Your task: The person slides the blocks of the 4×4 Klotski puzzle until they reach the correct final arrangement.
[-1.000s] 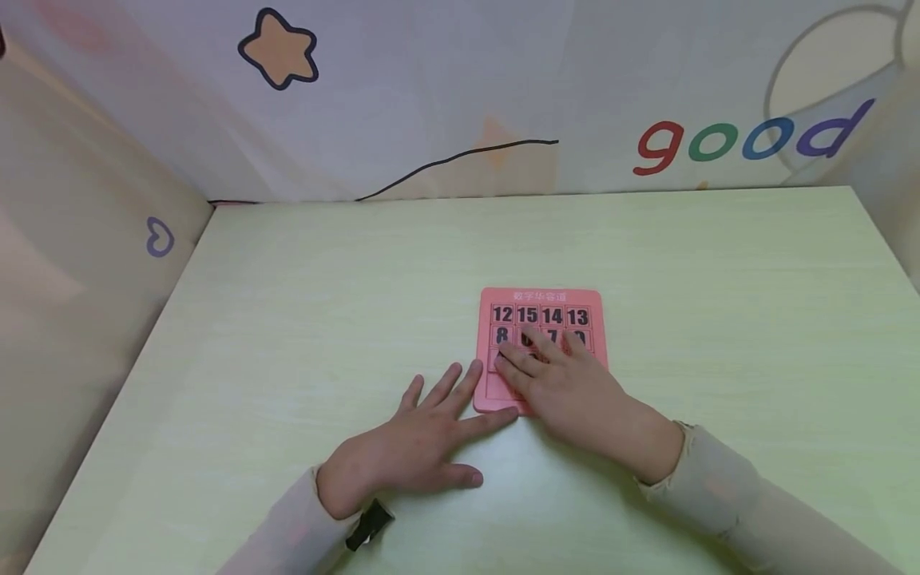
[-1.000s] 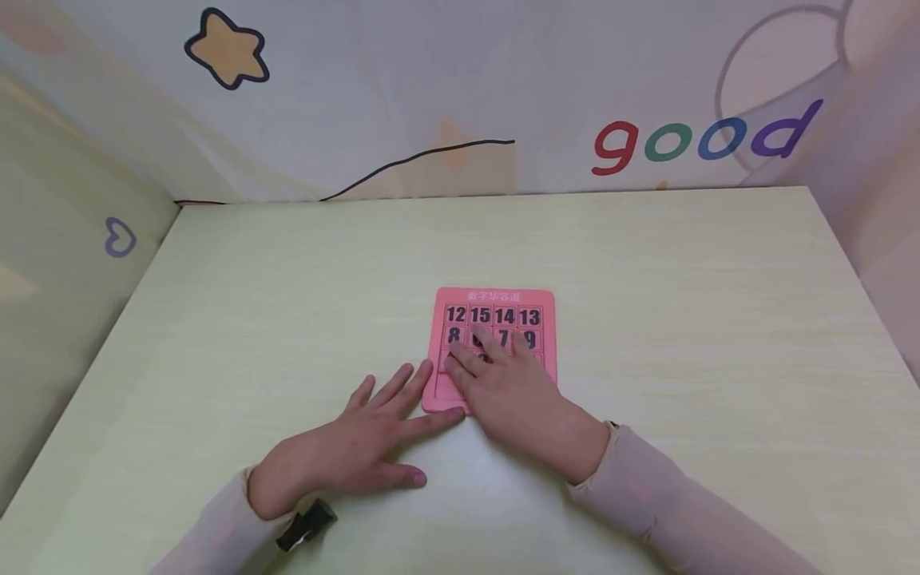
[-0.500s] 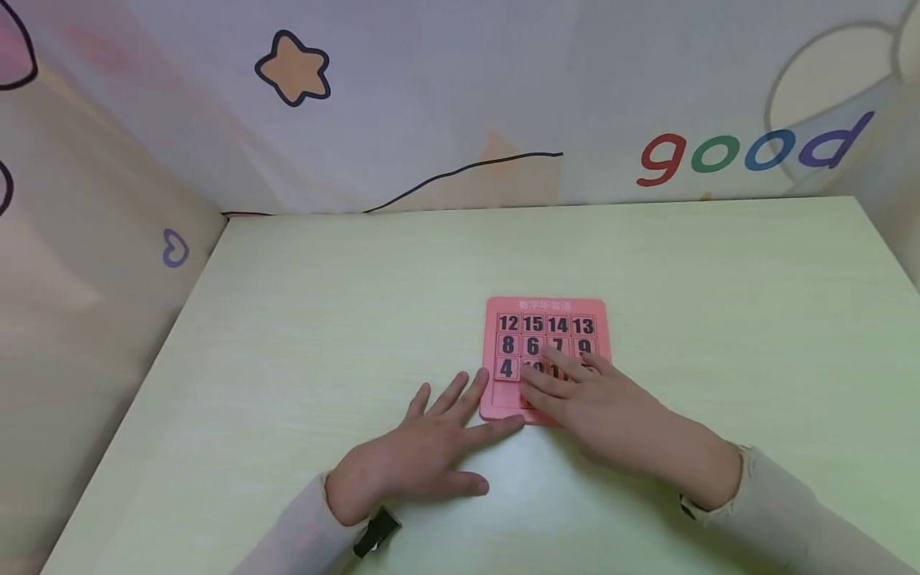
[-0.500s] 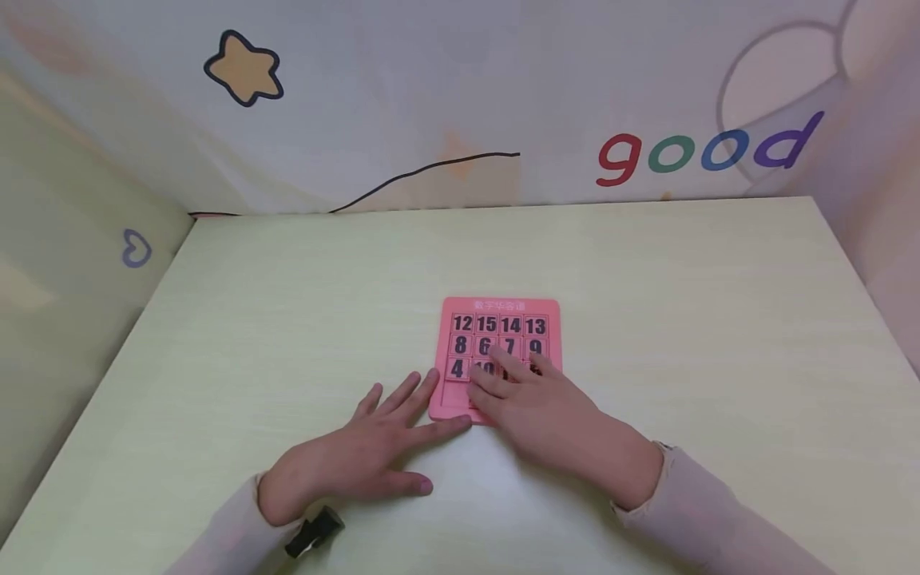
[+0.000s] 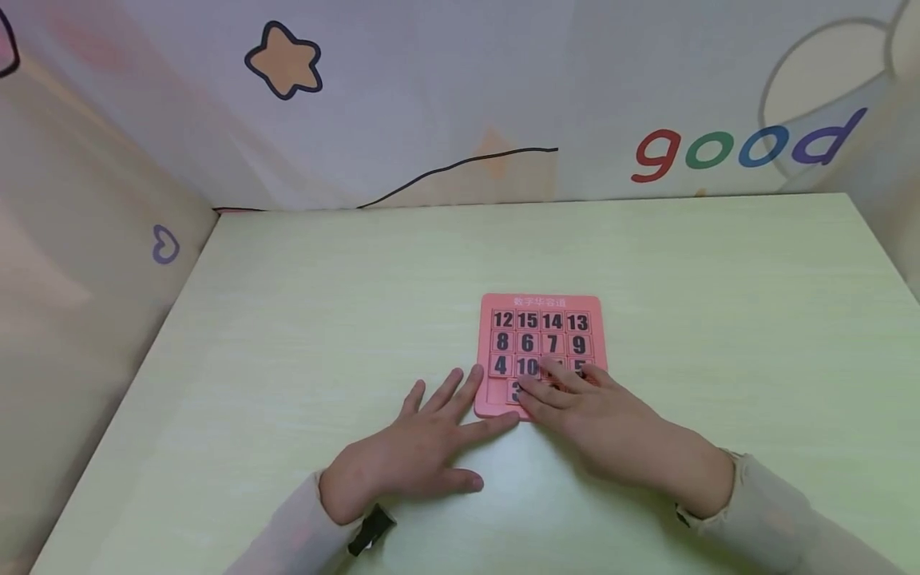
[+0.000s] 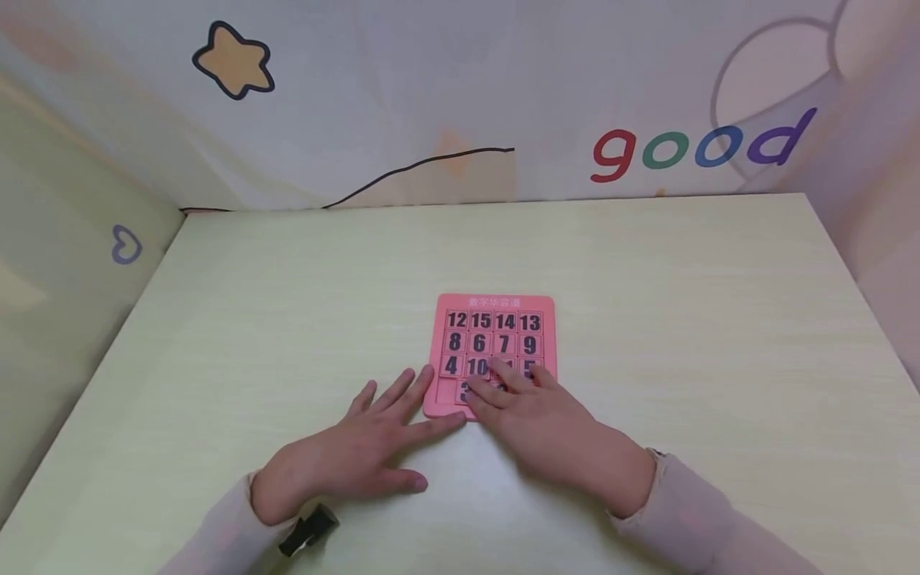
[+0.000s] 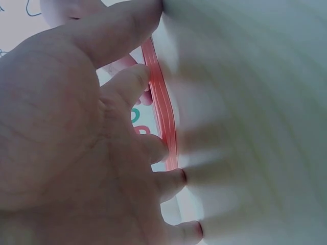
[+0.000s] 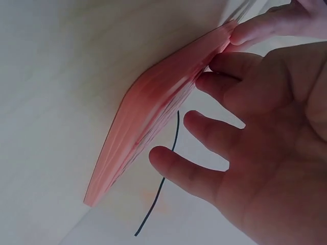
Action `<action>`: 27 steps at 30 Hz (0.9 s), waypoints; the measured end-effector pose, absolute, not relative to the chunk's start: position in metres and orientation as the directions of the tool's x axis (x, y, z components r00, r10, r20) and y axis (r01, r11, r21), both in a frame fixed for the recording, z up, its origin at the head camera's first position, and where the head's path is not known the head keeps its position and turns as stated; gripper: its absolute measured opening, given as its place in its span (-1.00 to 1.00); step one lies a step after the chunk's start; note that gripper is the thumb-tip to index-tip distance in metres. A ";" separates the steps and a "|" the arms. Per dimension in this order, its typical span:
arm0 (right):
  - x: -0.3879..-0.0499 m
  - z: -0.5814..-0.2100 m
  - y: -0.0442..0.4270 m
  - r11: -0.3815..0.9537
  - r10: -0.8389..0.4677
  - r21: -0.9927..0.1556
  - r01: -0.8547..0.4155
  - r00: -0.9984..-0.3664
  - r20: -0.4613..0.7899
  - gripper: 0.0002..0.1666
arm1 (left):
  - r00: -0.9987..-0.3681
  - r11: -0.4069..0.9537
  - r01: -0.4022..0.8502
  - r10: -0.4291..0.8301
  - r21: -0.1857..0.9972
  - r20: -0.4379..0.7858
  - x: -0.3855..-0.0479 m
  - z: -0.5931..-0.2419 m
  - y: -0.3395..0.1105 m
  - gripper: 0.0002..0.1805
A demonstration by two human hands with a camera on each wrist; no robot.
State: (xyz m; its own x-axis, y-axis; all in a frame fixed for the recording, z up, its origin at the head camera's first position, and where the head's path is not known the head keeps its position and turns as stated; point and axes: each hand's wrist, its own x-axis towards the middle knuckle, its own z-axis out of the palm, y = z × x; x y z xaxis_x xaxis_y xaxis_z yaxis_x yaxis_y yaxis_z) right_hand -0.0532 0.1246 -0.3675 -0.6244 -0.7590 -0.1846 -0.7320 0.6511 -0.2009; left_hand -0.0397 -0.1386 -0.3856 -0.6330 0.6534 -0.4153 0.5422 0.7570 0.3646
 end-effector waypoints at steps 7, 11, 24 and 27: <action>-0.051 -0.369 0.113 0.661 -0.750 -0.213 -0.719 -0.630 -0.202 -0.37 | -0.628 0.754 0.548 0.657 0.361 -0.417 -0.040 -0.384 -0.137 -0.16; -0.052 -0.367 0.105 0.667 -0.745 -0.231 -0.708 -0.632 -0.213 -0.37 | -0.626 0.760 0.548 0.650 0.350 -0.431 -0.041 -0.384 -0.136 -0.17; -0.056 -0.369 0.110 0.663 -0.748 -0.196 -0.722 -0.640 -0.174 -0.33 | -0.629 0.752 0.557 0.659 0.352 -0.412 -0.039 -0.383 -0.139 -0.16; -0.056 -0.366 0.119 0.666 -0.746 -0.200 -0.719 -0.645 -0.166 -0.31 | -0.632 0.754 0.549 0.657 0.362 -0.411 -0.040 -0.384 -0.137 -0.17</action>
